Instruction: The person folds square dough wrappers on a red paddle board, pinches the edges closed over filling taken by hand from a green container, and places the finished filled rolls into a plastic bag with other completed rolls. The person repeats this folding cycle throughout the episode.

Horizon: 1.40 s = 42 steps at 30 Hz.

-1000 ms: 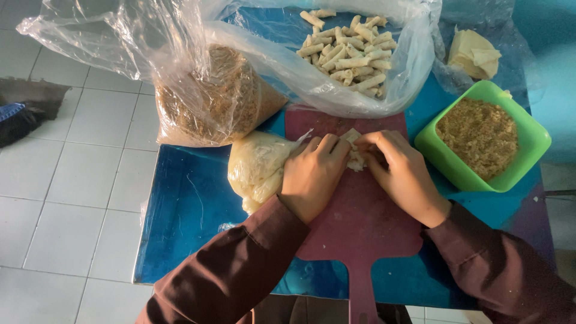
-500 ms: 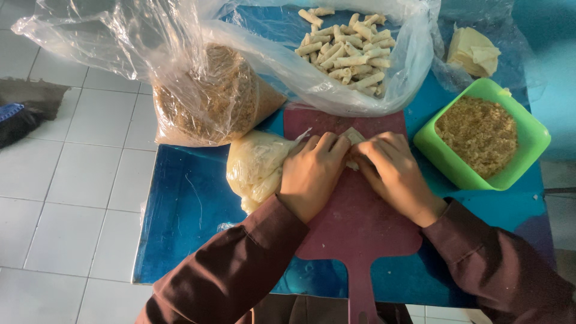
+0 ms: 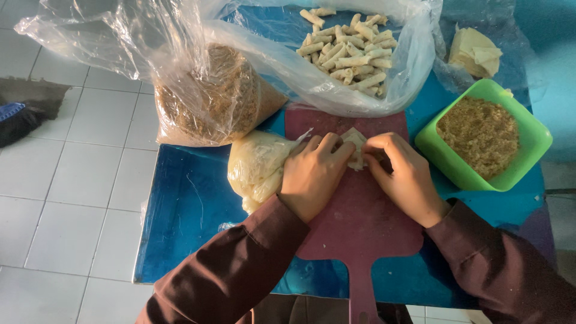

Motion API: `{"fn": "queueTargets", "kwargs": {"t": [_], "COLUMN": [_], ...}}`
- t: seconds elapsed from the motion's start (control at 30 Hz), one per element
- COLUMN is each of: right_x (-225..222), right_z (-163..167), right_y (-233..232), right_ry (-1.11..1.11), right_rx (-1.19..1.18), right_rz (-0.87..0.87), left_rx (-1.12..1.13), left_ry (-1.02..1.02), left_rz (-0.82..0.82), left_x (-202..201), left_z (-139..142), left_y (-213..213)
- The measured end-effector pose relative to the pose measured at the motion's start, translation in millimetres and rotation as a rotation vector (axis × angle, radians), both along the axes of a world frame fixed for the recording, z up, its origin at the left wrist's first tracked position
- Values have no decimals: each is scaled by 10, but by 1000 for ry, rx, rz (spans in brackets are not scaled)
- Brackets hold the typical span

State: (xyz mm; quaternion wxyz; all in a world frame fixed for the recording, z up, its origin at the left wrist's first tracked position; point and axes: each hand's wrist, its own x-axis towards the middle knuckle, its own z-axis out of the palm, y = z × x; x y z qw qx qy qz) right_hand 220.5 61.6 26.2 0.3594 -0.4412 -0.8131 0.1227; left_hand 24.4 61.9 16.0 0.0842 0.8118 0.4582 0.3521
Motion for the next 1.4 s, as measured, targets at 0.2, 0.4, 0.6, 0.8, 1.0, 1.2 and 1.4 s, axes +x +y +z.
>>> {"fn": "queueTargets", "kwargs": {"t": [0.2,0.4,0.6,0.8,1.0,1.2,1.4], "right_x": [-1,-2,39,59,65,33,-5], "right_z": [12,-1,13,-23,-34,-4,-49], "right_y": [-22,-28,11,65,71,76,78], "right_ry": [-35,-108,-133,-133,-100,-62,-118], "right_rx": [20,62,71,43,11,-1,39], "right_rz": [30,39,146,118,97,111,147], "left_rx": [19,-15,-122,-131,-49,-62,-3], "left_ry": [0,19,-80,-120,-21,-8,6], "left_rz": [26,41,-109,-255,-228,-161,-105], "left_x": [6,16,-101,-238,-194,-150,-100], "left_z": [5,-4,16,55,32,-6,-47], "left_y": [-1,9,85,112,132,153,170]}}
